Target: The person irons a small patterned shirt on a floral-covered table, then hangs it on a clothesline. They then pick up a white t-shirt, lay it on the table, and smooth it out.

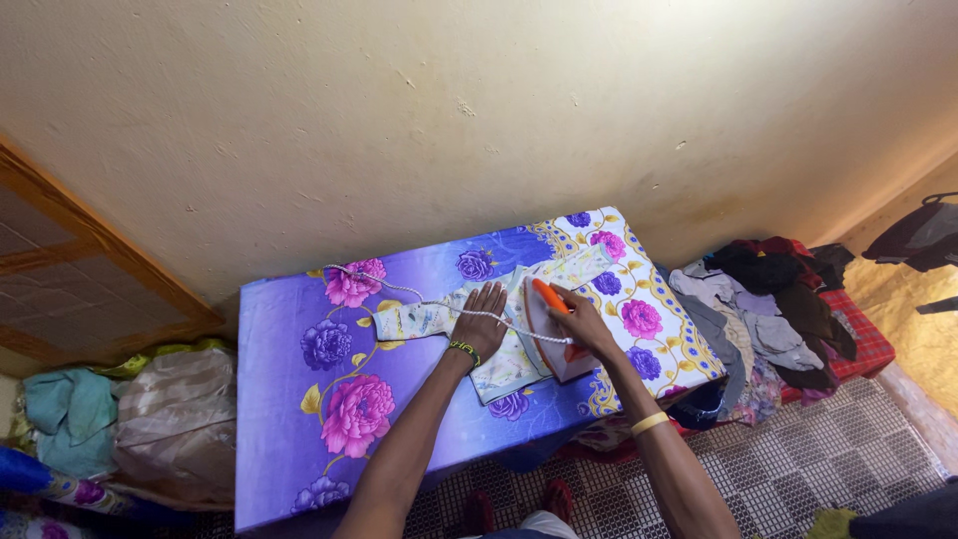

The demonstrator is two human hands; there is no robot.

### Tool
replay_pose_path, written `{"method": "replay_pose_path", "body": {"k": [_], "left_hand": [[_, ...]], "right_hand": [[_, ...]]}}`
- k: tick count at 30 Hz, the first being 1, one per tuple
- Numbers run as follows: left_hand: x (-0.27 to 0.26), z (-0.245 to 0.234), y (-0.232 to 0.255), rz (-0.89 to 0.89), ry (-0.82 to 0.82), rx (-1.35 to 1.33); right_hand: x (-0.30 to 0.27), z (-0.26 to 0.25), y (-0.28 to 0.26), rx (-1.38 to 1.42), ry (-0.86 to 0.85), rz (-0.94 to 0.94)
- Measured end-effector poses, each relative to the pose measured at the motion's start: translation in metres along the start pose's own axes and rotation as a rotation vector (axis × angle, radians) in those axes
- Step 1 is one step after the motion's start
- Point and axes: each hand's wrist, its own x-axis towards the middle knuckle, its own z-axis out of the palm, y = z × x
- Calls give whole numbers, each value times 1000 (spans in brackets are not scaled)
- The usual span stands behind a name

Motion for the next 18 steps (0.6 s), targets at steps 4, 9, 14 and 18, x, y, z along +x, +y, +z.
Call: {"method": "replay_pose_path", "body": {"k": [4,9,14,18], "left_hand": [[2,9,-1,17,38,28],[0,19,-8,34,103,126],[2,17,-6,28,74,139],[-1,10,-6,37,54,80]], "right_hand": [[-3,10,-3,6,-87,65],[7,12,3,-19,-9,74],[-1,3,1,-44,-82,-131],[-9,3,-8,-106,58,209]]}}
